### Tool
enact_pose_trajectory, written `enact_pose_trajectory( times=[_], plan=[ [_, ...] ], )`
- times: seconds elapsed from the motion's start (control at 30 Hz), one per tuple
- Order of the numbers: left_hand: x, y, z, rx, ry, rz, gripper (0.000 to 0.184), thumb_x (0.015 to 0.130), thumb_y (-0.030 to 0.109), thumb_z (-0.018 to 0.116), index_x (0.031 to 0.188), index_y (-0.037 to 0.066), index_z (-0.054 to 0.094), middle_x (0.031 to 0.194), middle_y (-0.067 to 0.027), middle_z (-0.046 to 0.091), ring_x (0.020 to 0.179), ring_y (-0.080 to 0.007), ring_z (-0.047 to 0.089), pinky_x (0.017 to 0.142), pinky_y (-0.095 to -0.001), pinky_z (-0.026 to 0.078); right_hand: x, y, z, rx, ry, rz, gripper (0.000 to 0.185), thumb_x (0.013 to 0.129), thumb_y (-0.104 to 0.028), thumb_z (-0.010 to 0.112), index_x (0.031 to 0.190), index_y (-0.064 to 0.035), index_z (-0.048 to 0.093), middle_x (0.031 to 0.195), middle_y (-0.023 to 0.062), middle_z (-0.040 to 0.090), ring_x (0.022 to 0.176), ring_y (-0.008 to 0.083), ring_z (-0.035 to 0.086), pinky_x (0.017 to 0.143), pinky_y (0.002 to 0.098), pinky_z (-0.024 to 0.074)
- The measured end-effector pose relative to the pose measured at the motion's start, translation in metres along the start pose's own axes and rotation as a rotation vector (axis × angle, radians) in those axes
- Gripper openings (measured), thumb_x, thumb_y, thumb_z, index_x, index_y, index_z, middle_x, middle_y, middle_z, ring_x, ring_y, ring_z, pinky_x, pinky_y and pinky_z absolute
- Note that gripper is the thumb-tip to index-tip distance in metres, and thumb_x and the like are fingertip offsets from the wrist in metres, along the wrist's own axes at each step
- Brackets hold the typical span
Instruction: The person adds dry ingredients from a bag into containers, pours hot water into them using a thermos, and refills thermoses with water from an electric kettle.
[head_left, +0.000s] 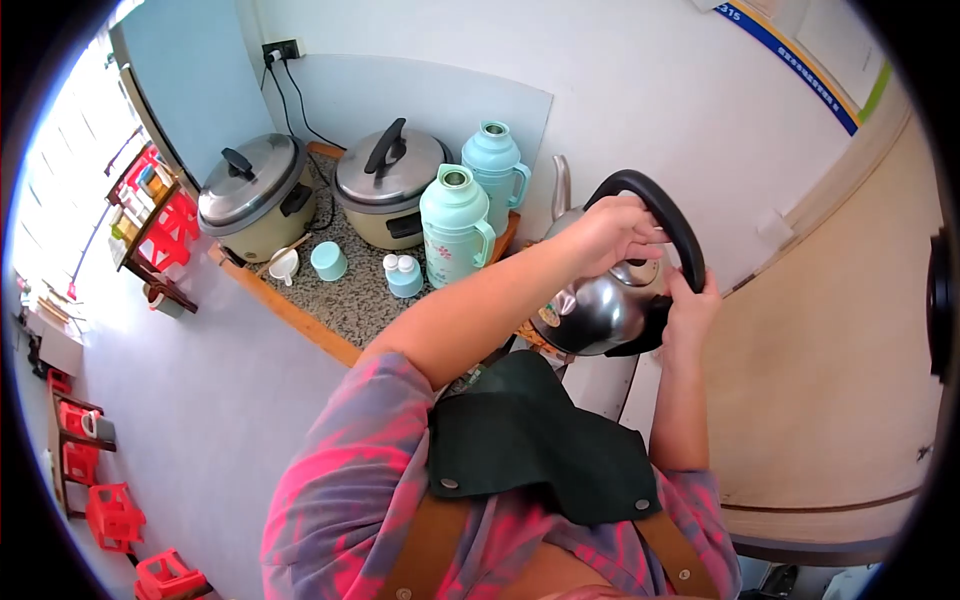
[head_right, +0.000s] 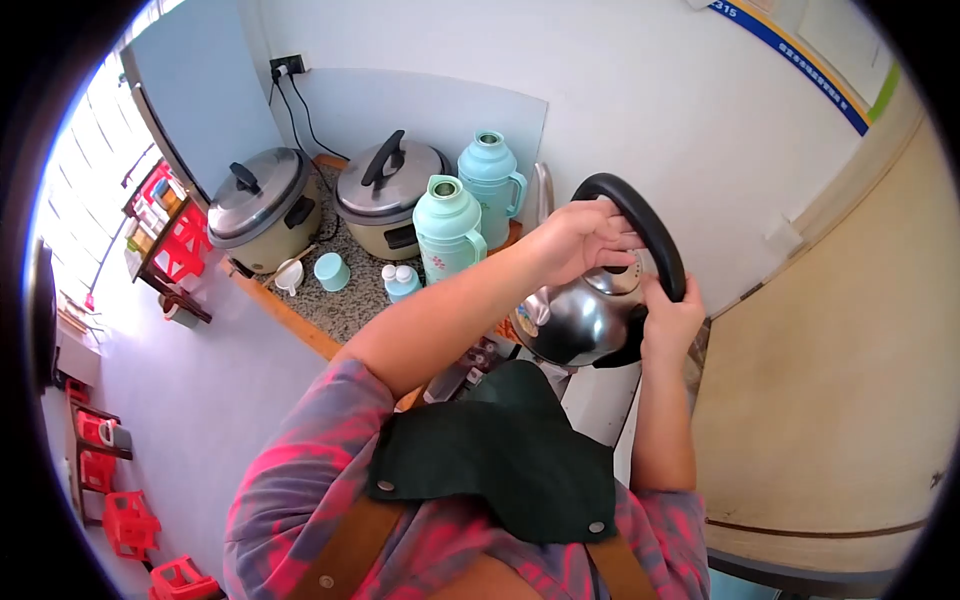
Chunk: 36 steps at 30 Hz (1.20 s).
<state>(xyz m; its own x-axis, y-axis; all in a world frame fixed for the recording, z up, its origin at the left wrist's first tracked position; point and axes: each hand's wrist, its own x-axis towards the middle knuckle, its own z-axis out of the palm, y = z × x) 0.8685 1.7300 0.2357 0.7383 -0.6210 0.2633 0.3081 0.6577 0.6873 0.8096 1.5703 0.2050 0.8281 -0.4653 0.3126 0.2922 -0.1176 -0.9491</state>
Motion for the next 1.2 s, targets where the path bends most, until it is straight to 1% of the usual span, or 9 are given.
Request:
enact_pose_trajectory(
  times=[0.17,0.3,0.4,0.43,0.57,0.67,0.77,0.93,1.2],
  plan=[
    [0.054,0.012,-0.042,-0.016,0.022,-0.058,0.026,0.076,0.0,0.047,0.1,0.001,0.055,0.103,-0.0099,0.059,0.097,-0.0199,0.059,0.077,-0.0304,0.051,0.053,0.019,0.025,-0.011,0.001,0.0,0.013,0.073,-0.003,0.067,0.076,-0.002,0.054,0.064,-0.0024,0.049,0.056,0.0062,0.043,0.051,0.022,0.0351],
    [0.094,0.024,-0.089,-0.004,0.044,-0.019,0.032,0.079,0.005,0.051,0.111,0.0,0.051,0.114,-0.0094,0.056,0.106,-0.0213,0.055,0.081,-0.0308,0.049,0.112,0.051,0.052,-0.061,-0.092,0.037,0.015,0.072,-0.005,0.068,0.077,-0.0016,0.055,0.065,-0.0023,0.049,0.058,0.0062,0.042,0.052,0.0225,0.0356],
    [0.116,0.041,-0.11,-0.006,0.146,-0.024,0.052,0.079,0.009,0.051,0.128,-0.003,0.037,0.129,-0.014,0.045,0.118,-0.0258,0.048,0.088,-0.0322,0.047,0.162,0.079,0.068,-0.202,-0.21,0.051,0.021,0.071,-0.01,0.071,0.079,0.0004,0.055,0.067,-0.002,0.05,0.061,0.0073,0.044,0.056,0.0235,0.0389],
    [0.123,0.042,-0.123,-0.038,0.131,0.018,0.045,0.084,0.011,0.052,0.126,0.0,0.04,0.127,-0.0106,0.048,0.114,-0.0232,0.051,0.086,-0.0325,0.048,0.176,0.085,0.075,-0.193,-0.254,0.056,0.022,0.071,-0.012,0.071,0.079,0.0009,0.055,0.067,-0.0021,0.05,0.061,0.0075,0.044,0.056,0.0235,0.0391],
    [0.147,0.056,-0.143,-0.024,0.261,0.055,0.043,0.085,0.012,0.05,0.126,0.0,0.04,0.127,-0.0102,0.048,0.115,-0.0226,0.05,0.089,-0.0336,0.046,0.224,0.089,0.104,-0.236,-0.381,0.043,0.025,0.071,-0.016,0.072,0.08,0.001,0.056,0.065,-0.0013,0.05,0.061,0.008,0.045,0.057,0.0247,0.0404],
    [0.161,0.061,-0.161,-0.052,0.348,0.088,0.042,0.084,0.009,0.048,0.125,0.0,0.041,0.126,-0.0104,0.048,0.114,-0.0229,0.05,0.088,-0.0335,0.046,0.249,0.098,0.123,-0.259,-0.442,0.002,0.025,0.071,-0.017,0.072,0.081,0.0007,0.057,0.064,0.0003,0.051,0.061,0.0084,0.046,0.057,0.0255,0.0416],
    [0.168,0.068,-0.167,-0.095,0.39,0.11,0.05,0.078,0.002,0.047,0.127,-0.003,0.036,0.127,-0.0133,0.047,0.116,-0.025,0.049,0.092,-0.0345,0.047,0.265,0.097,0.137,-0.288,-0.484,-0.022,0.025,0.071,-0.016,0.072,0.081,0.001,0.057,0.064,0.0007,0.052,0.061,0.0087,0.047,0.057,0.0258,0.0421],
    [0.176,0.066,-0.197,-0.112,0.417,0.162,0.048,0.079,0.001,0.046,0.126,-0.004,0.037,0.126,-0.0144,0.048,0.115,-0.0264,0.05,0.091,-0.0358,0.048,0.282,0.105,0.158,-0.277,-0.548,-0.01,0.024,0.072,-0.015,0.072,0.081,0.0014,0.057,0.064,0.001,0.053,0.06,0.0088,0.047,0.057,0.026,0.0423],
    [0.176,0.07,-0.206,-0.162,0.421,0.19,0.047,0.079,0.0,0.045,0.125,-0.004,0.038,0.127,-0.0147,0.047,0.117,-0.0278,0.049,0.092,-0.0367,0.046,0.292,0.114,0.169,-0.263,-0.594,0.003,0.026,0.071,-0.015,0.074,0.08,0.0018,0.056,0.064,0.0004,0.052,0.06,0.0084,0.046,0.055,0.0247,0.0404]
  ],
)
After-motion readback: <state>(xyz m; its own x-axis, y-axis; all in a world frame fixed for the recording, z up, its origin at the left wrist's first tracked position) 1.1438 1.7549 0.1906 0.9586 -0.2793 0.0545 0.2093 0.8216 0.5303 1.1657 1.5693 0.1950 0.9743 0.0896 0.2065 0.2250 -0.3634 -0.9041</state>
